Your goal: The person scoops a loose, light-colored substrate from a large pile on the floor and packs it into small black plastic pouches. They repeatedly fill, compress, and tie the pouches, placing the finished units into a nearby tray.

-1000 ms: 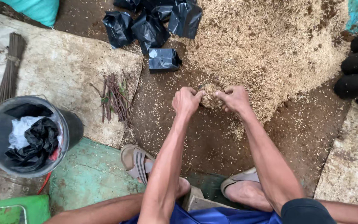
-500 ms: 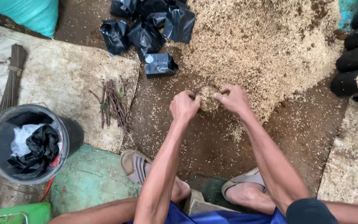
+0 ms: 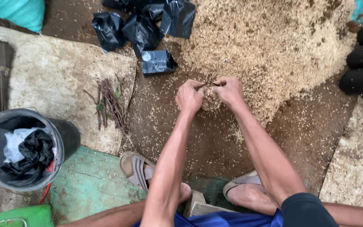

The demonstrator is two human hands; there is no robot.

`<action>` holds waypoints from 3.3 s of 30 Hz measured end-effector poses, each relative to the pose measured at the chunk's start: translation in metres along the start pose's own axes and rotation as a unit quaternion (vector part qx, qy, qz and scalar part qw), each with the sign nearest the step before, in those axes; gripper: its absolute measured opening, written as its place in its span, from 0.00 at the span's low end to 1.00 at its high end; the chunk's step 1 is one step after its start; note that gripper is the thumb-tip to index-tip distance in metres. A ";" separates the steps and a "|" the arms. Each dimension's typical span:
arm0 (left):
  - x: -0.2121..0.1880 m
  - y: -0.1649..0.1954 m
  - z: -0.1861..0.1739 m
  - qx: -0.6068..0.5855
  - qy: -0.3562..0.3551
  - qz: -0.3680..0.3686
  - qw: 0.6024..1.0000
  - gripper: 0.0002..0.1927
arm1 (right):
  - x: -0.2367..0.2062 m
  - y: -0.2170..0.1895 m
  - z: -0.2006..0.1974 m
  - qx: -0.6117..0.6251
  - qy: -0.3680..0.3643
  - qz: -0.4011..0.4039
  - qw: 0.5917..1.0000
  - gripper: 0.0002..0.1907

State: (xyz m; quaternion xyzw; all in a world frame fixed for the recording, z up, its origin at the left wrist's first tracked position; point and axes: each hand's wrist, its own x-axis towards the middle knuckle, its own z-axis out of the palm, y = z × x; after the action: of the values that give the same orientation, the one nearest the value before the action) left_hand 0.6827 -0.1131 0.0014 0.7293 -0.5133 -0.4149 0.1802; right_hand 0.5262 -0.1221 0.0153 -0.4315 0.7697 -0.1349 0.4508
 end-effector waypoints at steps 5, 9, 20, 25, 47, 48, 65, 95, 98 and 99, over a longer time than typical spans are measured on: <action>-0.017 0.003 -0.013 -0.049 0.013 0.026 0.998 0.16 | -0.022 -0.012 -0.021 -0.030 -0.045 -0.081 0.995 0.09; -0.042 -0.008 -0.031 -0.130 -0.006 0.042 0.991 0.31 | -0.047 -0.015 -0.048 0.061 -0.149 -0.060 0.985 0.25; -0.041 -0.003 -0.006 -0.047 0.010 -0.095 0.994 0.26 | -0.036 0.005 -0.004 -0.020 -0.027 -0.043 0.999 0.22; -0.043 0.006 -0.015 -0.065 0.009 -0.081 0.995 0.27 | -0.038 -0.003 -0.016 -0.013 -0.046 -0.069 0.996 0.21; -0.079 -0.005 -0.017 -0.081 0.102 0.195 0.972 0.22 | -0.026 0.024 -0.053 -0.215 0.073 -0.104 0.968 0.26; -0.078 -0.007 -0.014 -0.056 0.104 0.217 0.969 0.20 | -0.019 0.032 -0.047 -0.264 0.090 -0.094 0.956 0.28; -0.049 -0.017 0.007 0.082 0.116 0.251 0.957 0.08 | -0.071 -0.013 -0.065 0.018 -0.068 -0.082 0.994 0.11; -0.067 -0.020 -0.013 0.117 0.100 0.278 0.948 0.12 | -0.027 0.014 -0.011 -0.234 0.046 -0.262 0.935 0.07; -0.075 -0.015 -0.016 -0.031 0.111 0.210 0.971 0.08 | -0.039 -0.004 -0.015 -0.169 0.083 -0.222 0.957 0.08; -0.077 -0.013 -0.018 -0.052 0.128 0.181 0.974 0.08 | -0.044 -0.008 -0.016 -0.162 0.107 -0.222 0.956 0.09</action>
State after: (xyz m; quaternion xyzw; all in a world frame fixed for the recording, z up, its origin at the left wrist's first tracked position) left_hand 0.6945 -0.0420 0.0351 0.6609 -0.5873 -0.3046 0.3544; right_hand 0.5278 -0.0952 0.0543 -0.6417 0.7097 -0.1511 0.2485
